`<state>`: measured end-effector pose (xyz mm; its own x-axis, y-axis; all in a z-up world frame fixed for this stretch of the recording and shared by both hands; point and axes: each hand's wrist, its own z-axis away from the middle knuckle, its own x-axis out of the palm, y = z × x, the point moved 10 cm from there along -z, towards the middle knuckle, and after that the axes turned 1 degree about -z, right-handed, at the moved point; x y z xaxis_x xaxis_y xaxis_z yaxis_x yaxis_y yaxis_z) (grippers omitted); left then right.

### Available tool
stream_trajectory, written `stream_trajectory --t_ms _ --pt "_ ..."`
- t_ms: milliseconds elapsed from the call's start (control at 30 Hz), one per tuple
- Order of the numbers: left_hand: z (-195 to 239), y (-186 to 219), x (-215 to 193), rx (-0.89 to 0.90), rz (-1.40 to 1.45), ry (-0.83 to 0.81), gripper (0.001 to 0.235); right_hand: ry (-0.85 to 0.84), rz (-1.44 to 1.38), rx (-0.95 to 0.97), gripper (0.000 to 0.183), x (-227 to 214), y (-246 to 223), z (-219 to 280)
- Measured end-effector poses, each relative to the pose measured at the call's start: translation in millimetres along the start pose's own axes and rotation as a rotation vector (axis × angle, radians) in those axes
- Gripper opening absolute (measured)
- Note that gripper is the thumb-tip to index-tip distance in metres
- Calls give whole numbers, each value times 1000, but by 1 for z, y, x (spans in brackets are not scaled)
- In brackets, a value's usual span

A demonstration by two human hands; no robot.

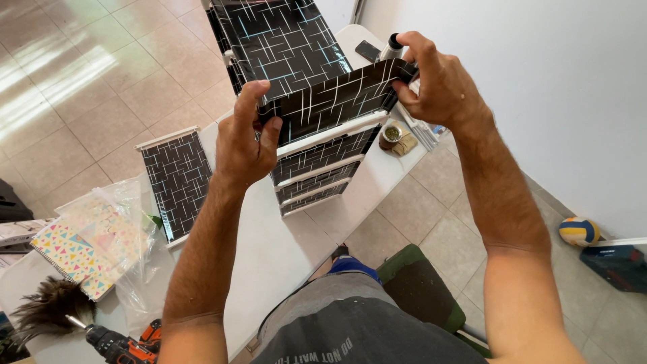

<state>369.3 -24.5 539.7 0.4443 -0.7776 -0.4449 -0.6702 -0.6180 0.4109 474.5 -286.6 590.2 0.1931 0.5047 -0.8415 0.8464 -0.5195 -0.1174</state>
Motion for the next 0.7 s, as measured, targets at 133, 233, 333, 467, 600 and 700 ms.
stream_trajectory --t_ms 133,233,333,467,600,700 --pt "1 -3 1 -58 17 -18 55 -47 -47 48 77 4 -2 -3" --pt "-1 0 1 -52 15 -34 55 -59 8 14 74 9 -4 -5" --pt "-1 -2 1 -78 11 -46 56 -58 -13 58 76 9 0 -5" --pt "-2 -1 2 -74 16 -48 57 33 -160 86 64 1 0 0" --pt "-4 5 1 -22 30 -4 55 104 -158 108 54 -5 0 5" --pt "-2 4 2 19 24 26 56 125 -142 79 56 -6 1 5"
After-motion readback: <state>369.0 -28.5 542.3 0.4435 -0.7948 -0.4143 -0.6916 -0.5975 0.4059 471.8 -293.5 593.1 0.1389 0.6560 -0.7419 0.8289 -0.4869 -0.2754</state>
